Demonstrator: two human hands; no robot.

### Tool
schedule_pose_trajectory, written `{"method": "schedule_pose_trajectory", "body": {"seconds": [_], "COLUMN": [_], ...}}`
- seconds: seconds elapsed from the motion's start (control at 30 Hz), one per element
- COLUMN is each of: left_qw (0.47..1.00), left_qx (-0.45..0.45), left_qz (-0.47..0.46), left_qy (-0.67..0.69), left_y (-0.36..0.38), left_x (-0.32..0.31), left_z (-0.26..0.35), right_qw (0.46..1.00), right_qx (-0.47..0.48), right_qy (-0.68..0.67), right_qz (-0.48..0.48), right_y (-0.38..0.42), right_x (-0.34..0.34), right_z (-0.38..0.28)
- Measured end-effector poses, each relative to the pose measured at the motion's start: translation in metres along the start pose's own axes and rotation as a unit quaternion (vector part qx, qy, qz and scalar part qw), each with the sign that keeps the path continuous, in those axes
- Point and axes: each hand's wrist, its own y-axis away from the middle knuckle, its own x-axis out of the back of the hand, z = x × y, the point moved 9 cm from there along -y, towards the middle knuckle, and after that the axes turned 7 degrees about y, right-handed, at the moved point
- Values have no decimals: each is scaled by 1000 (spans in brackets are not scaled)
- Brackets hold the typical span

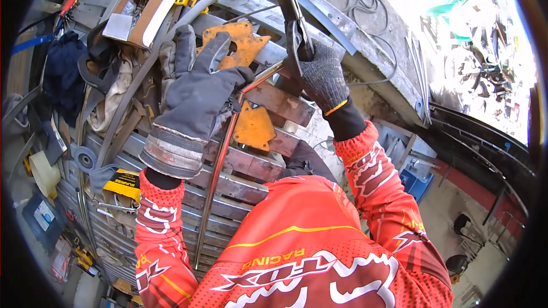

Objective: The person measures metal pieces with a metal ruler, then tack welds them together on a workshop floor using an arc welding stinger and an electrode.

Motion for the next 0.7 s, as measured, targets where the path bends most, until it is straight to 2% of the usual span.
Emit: {"method": "schedule_pose_trajectory", "body": {"seconds": [0.13,0.27,0.33,0.7], "left_qw": [999,998,994,993], "left_qx": [-21,-38,-79,-83], "left_qz": [-21,-36,-6,-3], "left_qy": [-20,-34,-81,-85], "left_y": [1,1,0,1], "left_x": [-1,-1,5,7], "left_z": [8,14,23,27], "right_qw": [999,999,1000,999], "right_qx": [-7,-7,-6,-15], "right_qy": [-49,-37,0,-43], "right_qz": [10,11,20,7], "right_y": [-2,-2,-3,-3], "right_x": [-4,0,1,-5], "right_z": [3,-4,-4,6]}}
